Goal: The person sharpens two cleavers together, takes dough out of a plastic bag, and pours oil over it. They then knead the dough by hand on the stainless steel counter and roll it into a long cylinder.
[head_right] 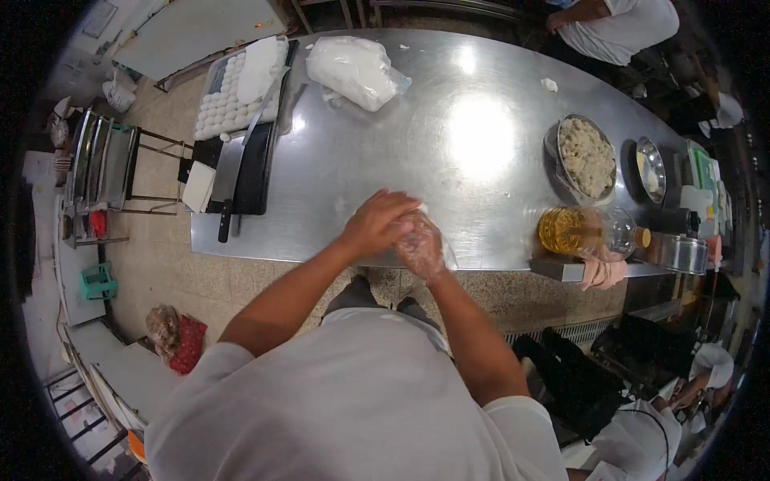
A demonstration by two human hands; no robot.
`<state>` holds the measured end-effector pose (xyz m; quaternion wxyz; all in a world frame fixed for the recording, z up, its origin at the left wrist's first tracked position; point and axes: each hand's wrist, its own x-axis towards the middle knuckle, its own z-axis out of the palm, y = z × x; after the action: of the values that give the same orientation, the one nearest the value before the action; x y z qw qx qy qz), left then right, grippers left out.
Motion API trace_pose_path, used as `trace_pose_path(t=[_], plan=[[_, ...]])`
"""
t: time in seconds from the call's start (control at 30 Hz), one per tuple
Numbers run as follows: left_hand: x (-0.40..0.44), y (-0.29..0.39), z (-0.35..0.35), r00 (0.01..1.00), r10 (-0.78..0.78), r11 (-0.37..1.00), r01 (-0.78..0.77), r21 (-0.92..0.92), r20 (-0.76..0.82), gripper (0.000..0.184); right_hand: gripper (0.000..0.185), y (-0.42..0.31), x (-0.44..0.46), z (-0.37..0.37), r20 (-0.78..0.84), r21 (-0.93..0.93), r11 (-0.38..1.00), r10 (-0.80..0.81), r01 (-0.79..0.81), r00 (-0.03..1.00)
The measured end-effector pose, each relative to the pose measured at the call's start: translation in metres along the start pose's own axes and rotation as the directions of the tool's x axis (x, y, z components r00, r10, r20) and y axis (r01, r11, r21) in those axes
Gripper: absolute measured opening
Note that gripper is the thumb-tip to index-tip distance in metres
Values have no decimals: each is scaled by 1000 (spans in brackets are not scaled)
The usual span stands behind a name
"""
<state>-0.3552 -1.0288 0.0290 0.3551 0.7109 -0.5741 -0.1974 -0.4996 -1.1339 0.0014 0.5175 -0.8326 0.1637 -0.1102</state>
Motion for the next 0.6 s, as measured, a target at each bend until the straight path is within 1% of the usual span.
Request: trace_pose_path(t=[0.03, 0.07, 0.1, 0.13, 0.17, 0.2, 0.27, 0.3, 0.33, 0.37, 0.43, 0.47, 0.5, 0.53, 0.6], plan=[[-11, 4, 9, 1000, -8, 1000, 8, 3, 3, 47, 41, 0, -7, -1, -202, 253, 967, 39, 14, 979], [-21, 6, 18, 993, -31, 991, 44, 123, -110, 44, 41, 2, -9, 2, -195, 263, 965, 47, 6, 980], [-25, 4, 25, 974, -34, 967, 90, 239, -226, 42, 41, 5, -5, 5, -209, -72, 996, -66, 52, 976], [-27, -1, 31, 974, -42, 967, 95, 238, -221, 42, 41, 8, -1, 9, -187, -400, 912, -174, 87, 967], [-27, -4, 37, 980, -12, 923, 87, 375, -196, 41, 47, 18, 0, 22, -226, -286, 952, -180, 112, 957], [-23, -12, 40, 985, 16, 859, 73, 507, -170, 39, 47, 31, 4, 28, -222, -282, 954, -173, 107, 960], [-6, -24, 38, 986, -10, 864, 92, 495, -166, 37, 52, 42, 21, 35, -269, -467, 884, -154, 11, 951], [3, -33, 36, 986, -21, 869, 99, 486, -163, 34, 52, 51, 35, 35, -266, -464, 886, -150, 9, 952], [13, -42, 33, 988, -29, 872, 100, 479, -155, 34, 53, 60, 48, 32, -240, -515, 857, -167, 21, 956], [26, -53, 27, 986, -18, 871, 96, 481, -165, 37, 54, 64, 62, 29, -209, -564, 825, -186, 37, 960], [51, -69, 16, 983, -5, 874, 93, 476, -183, 40, 52, 59, 88, 21, -197, -592, 805, -181, 30, 964], [64, -75, 12, 977, -41, 885, 132, 446, -209, 44, 50, 58, 101, 17, -194, -621, 784, -185, 25, 963], [73, -76, 9, 969, -75, 896, 169, 411, -234, 49, 45, 71, 109, 20, -271, -612, 791, -223, 11, 936], [77, -76, 9, 969, -69, 902, 163, 400, -239, 49, 45, 70, 111, 18, -270, -624, 782, -224, 8, 936], [79, -76, 6, 951, -146, 886, 249, 392, -274, 54, 41, 59, 117, 16, -368, -621, 780, -200, -79, 908]])
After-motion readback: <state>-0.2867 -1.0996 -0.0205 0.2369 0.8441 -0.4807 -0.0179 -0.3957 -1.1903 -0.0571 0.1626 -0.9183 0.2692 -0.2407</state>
